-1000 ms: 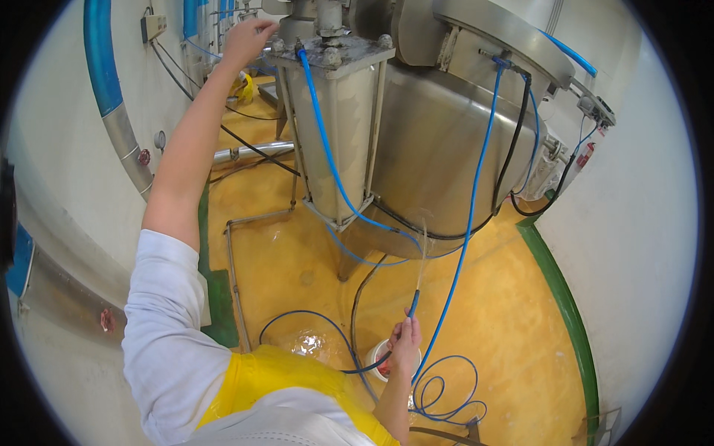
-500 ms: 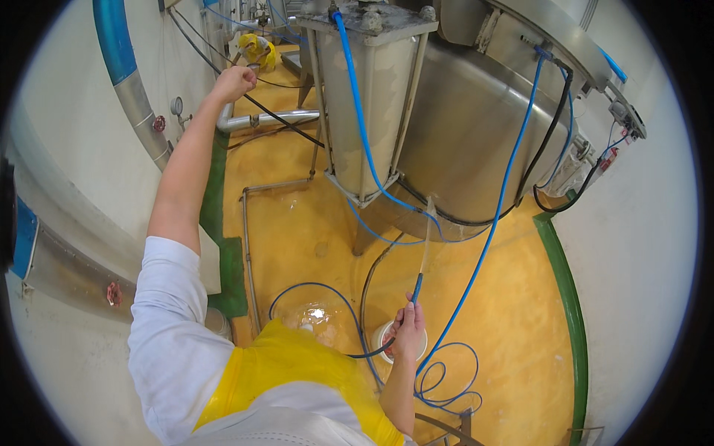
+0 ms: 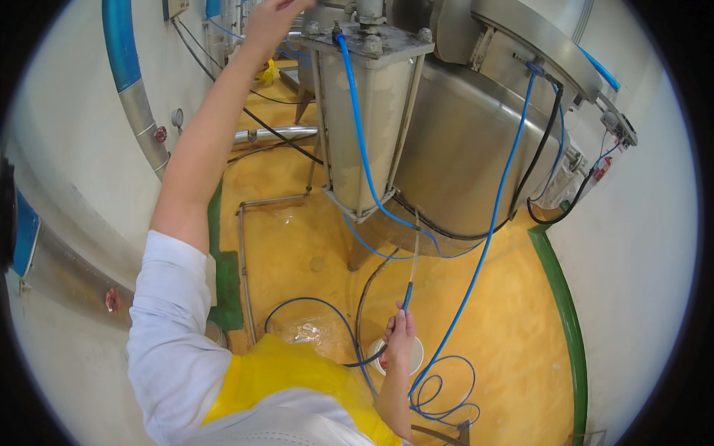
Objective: The person wipes the exterior of large stainless steel tanks with a red cloth, repeatedly dipping the cloth into a white bucket. They then use a blue hose to rinse the tanks and the surrounding floor area.
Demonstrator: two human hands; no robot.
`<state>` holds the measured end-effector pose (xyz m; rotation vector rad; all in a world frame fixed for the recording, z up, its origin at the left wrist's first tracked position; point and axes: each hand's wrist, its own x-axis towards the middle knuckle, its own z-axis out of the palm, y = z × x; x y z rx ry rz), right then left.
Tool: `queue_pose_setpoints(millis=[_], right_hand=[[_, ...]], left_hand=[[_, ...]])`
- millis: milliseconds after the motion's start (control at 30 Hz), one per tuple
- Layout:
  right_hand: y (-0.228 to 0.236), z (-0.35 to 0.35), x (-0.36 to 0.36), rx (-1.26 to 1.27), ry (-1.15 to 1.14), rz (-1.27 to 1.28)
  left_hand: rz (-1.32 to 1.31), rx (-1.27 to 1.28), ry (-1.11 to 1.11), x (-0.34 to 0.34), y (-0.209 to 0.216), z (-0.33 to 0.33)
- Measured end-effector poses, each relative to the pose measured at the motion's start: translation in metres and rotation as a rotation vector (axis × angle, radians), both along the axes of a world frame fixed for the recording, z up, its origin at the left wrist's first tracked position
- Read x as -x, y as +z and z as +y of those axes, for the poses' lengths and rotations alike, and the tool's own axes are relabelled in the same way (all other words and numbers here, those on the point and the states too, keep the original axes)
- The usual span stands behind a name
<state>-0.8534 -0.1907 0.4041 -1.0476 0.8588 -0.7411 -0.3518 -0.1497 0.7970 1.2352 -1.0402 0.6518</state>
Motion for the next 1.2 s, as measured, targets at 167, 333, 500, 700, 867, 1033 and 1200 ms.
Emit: queue_pose_setpoints(millis=[167, 333, 500, 700, 867, 1033, 1200], right_hand=[[0.004, 0.013, 0.000, -0.037, -0.028, -0.010], [-0.016, 0.014, 0.017, -0.069, -0.075, -0.057], [-0.021, 0.011, 0.031, -0.091, -0.155, -0.063], [-0.017, 0.010, 0.028, -0.105, -0.136, -0.081], [-0.009, 0.012, 0.018, -0.082, -0.081, -0.047], [-0.010, 0.014, 0.014, -0.053, -0.064, -0.043], [-0.018, 0.017, 0.017, -0.063, -0.069, -0.030]], left_hand=[[0.396, -0.147, -0.385, 0.001, 0.051, -0.029], [0.555, -0.143, -0.602, -0.029, 0.060, -0.050], [0.594, -0.063, -0.690, -0.037, 0.057, -0.068], [0.539, -0.136, -0.524, -0.038, 0.060, -0.063], [0.428, -0.170, -0.486, -0.036, 0.062, -0.060], [0.588, -0.209, -0.663, -0.043, 0.059, -0.061], [0.594, -0.216, -0.801, -0.058, 0.058, -0.070]])
